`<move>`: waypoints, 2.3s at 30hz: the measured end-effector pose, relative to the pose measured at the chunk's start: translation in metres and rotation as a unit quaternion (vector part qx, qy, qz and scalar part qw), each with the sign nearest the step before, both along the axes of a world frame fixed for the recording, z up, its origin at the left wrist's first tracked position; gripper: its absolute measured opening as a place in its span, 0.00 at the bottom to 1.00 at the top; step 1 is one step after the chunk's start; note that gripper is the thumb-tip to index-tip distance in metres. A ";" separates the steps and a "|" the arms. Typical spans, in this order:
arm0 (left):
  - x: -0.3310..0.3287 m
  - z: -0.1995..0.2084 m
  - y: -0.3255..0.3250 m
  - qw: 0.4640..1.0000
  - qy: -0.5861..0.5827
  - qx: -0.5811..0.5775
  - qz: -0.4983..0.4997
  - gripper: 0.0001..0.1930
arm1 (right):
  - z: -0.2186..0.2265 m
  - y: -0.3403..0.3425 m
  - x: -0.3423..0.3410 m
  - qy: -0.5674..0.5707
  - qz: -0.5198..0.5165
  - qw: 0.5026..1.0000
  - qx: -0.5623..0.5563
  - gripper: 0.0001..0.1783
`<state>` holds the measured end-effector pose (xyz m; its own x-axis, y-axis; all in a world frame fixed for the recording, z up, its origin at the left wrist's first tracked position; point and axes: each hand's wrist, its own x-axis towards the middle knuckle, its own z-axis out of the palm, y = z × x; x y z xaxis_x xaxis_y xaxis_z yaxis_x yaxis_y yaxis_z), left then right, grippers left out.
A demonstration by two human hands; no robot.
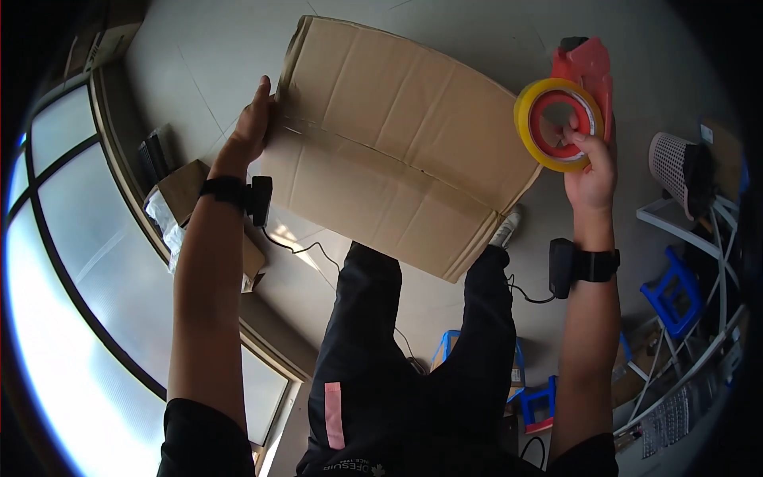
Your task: Packaging items into a cardboard box and sealing it with tape.
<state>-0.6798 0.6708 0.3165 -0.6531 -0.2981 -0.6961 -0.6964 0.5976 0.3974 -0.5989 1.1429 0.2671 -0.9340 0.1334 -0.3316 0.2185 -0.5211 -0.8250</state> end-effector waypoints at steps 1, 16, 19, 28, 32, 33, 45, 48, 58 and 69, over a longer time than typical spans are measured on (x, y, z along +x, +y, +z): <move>0.000 0.000 -0.005 0.984 -0.057 0.149 0.077 0.36 | -0.003 -0.018 -0.024 0.023 0.017 0.999 0.023 0.26; 0.070 -0.029 -0.147 0.918 -0.213 0.335 0.023 0.40 | -0.035 -0.104 -0.066 -0.097 0.114 0.989 0.014 0.20; 0.167 -0.020 -0.139 0.933 -0.048 0.298 0.194 0.40 | -0.028 -0.098 -0.071 -0.119 0.108 0.987 0.026 0.21; 0.207 -0.014 -0.009 0.917 0.207 0.208 0.270 0.30 | -0.016 -0.087 -0.019 -0.220 0.086 0.968 -0.085 0.27; 0.151 -0.012 -0.039 0.955 0.224 0.149 0.125 0.28 | -0.018 -0.089 0.082 -0.274 0.030 0.931 -0.238 0.29; 0.132 -0.006 -0.043 0.964 0.211 0.146 0.071 0.28 | -0.021 -0.091 0.109 -0.288 0.011 0.916 -0.279 0.30; 0.248 0.046 0.080 0.924 0.191 0.025 -0.330 0.24 | 0.083 -0.132 0.168 -0.234 0.064 0.948 -0.206 0.29; 0.261 0.074 0.085 0.932 0.115 0.345 0.001 0.18 | 0.129 -0.147 0.144 -0.057 0.218 0.974 0.020 0.36; 0.249 0.095 0.039 0.802 0.007 0.494 0.337 0.14 | 0.158 -0.202 0.136 0.304 0.419 0.696 0.497 0.46; 0.168 0.028 -0.185 0.930 0.230 0.148 0.244 0.13 | 0.147 -0.288 0.091 0.272 0.430 0.651 0.563 0.47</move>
<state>-0.5114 0.4862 0.3447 -0.7399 -0.4768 -0.4745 -0.5710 0.0722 0.8178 -0.5075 0.8548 0.4137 -0.7622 -0.6440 -0.0657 -0.4537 0.6038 -0.6555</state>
